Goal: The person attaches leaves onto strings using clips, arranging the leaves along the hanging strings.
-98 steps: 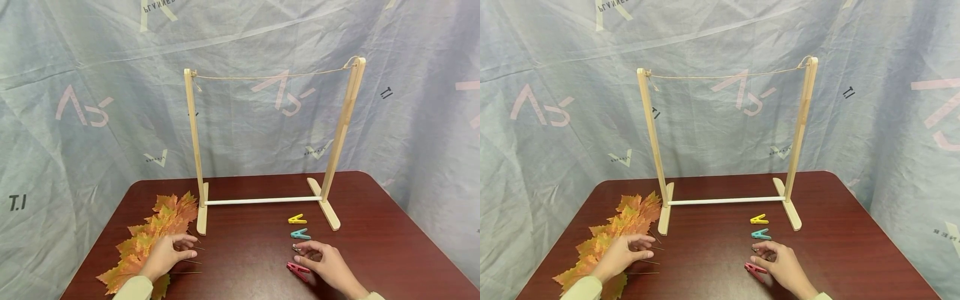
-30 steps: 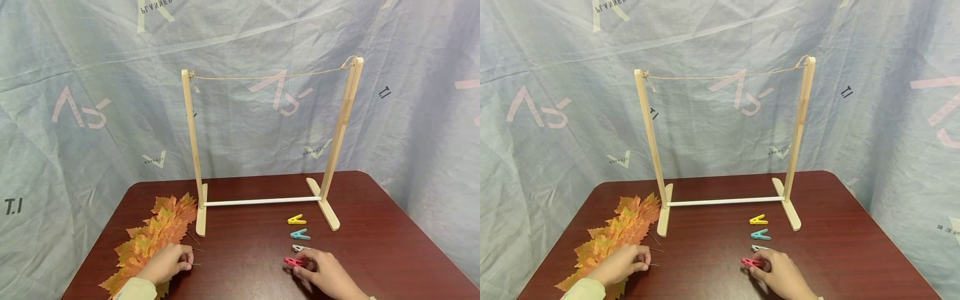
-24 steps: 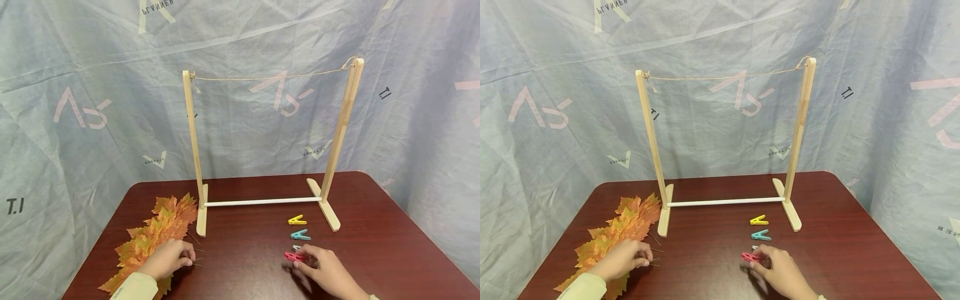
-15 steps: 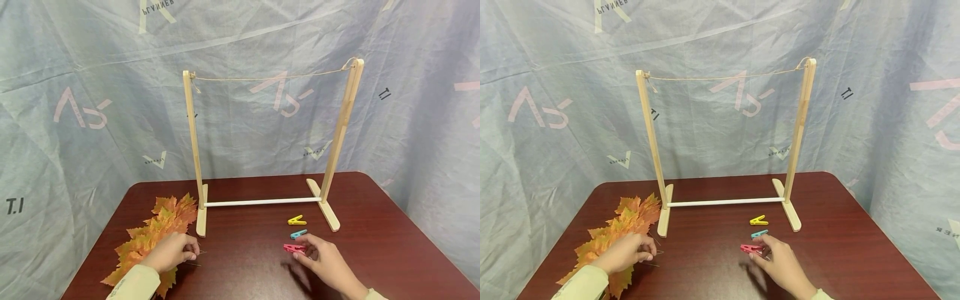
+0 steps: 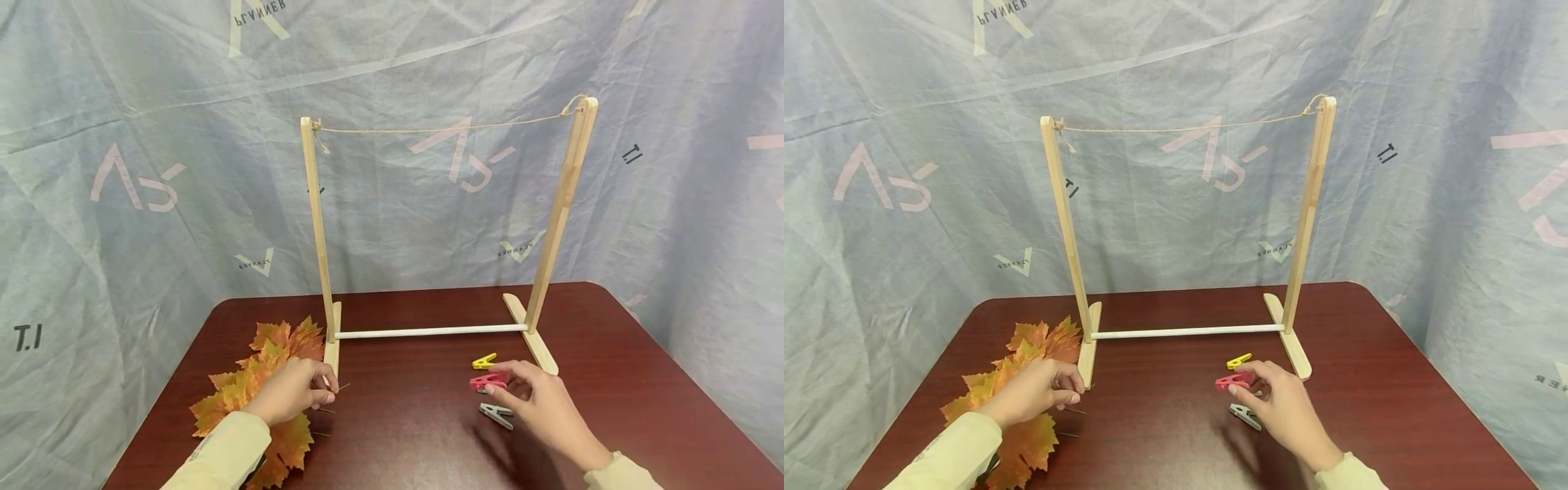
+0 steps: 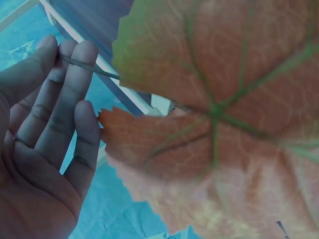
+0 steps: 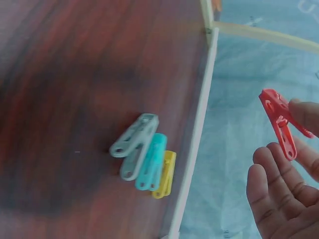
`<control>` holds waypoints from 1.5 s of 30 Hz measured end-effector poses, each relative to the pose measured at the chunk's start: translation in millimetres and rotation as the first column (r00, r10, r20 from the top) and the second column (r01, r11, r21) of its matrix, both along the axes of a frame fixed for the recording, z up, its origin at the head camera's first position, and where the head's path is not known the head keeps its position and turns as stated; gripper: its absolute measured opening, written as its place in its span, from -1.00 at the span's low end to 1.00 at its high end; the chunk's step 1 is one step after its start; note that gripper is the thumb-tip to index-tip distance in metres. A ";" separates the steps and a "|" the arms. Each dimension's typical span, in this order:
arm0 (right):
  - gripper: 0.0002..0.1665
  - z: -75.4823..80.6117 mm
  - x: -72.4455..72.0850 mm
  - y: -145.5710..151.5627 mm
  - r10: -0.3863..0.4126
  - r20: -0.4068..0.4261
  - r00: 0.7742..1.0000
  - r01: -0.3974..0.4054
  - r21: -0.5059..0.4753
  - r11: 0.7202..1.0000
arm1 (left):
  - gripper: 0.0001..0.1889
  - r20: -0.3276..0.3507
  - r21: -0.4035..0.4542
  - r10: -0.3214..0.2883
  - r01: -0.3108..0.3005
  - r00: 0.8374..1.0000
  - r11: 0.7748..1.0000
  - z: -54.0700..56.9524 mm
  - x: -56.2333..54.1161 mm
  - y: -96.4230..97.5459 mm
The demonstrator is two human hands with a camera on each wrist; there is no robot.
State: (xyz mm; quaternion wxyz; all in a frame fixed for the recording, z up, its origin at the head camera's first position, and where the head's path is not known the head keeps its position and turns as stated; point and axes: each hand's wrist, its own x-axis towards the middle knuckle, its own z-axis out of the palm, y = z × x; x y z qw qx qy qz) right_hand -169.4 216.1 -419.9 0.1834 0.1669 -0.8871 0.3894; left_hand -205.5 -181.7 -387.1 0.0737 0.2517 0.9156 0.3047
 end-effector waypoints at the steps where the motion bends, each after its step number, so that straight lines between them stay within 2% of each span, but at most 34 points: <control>1: -0.71 3.2 -0.5 0.1 -0.007 0.017 1.000 0.007 -0.005 1.000 | -0.88 -0.001 0.000 0.011 -0.011 1.000 1.000 1.5 -0.6 1.7; 6: -0.68 20.2 -6.6 -0.9 -0.016 0.022 1.000 0.016 -0.019 1.000 | -0.90 -0.001 0.022 0.067 -0.067 0.998 0.997 9.1 -4.7 10.0; 12: -0.74 39.2 -15.4 -3.1 -0.025 -0.063 0.998 0.026 0.004 1.000 | -0.91 -0.031 0.082 0.146 -0.143 0.989 0.986 21.3 -7.6 19.3; 16: -0.66 50.3 -19.6 -4.8 -0.025 -0.049 0.998 0.025 0.004 1.000 | -0.93 -0.050 0.115 0.217 -0.210 0.975 0.971 27.8 -8.0 26.1; 20: -0.56 59.1 -22.9 -7.1 -0.019 -0.049 0.999 0.019 -0.005 1.000 | -0.94 -0.038 0.182 0.265 -0.254 0.963 0.950 31.3 -10.5 31.1; 26: -0.67 69.5 -30.2 -9.9 -0.013 -0.104 0.994 0.014 0.010 1.000 | -0.95 -0.048 0.269 0.312 -0.289 0.949 0.919 38.3 -14.1 36.4; 29: -0.67 75.7 -33.6 -12.8 0.001 -0.119 0.993 -0.001 -0.001 1.000 | -0.94 -0.049 0.299 0.339 -0.310 0.940 0.903 42.0 -16.4 38.6; 35: -0.66 89.2 -39.1 -15.1 0.014 -0.131 0.991 -0.015 -0.006 1.000 | -0.95 -0.063 0.323 0.368 -0.330 0.928 0.887 50.1 -19.1 43.8; 45: -0.61 106.7 -47.0 -16.5 0.001 -0.111 0.994 -0.003 -0.017 1.000 | -0.96 -0.009 0.428 0.377 -0.337 0.926 0.839 60.6 -22.8 48.8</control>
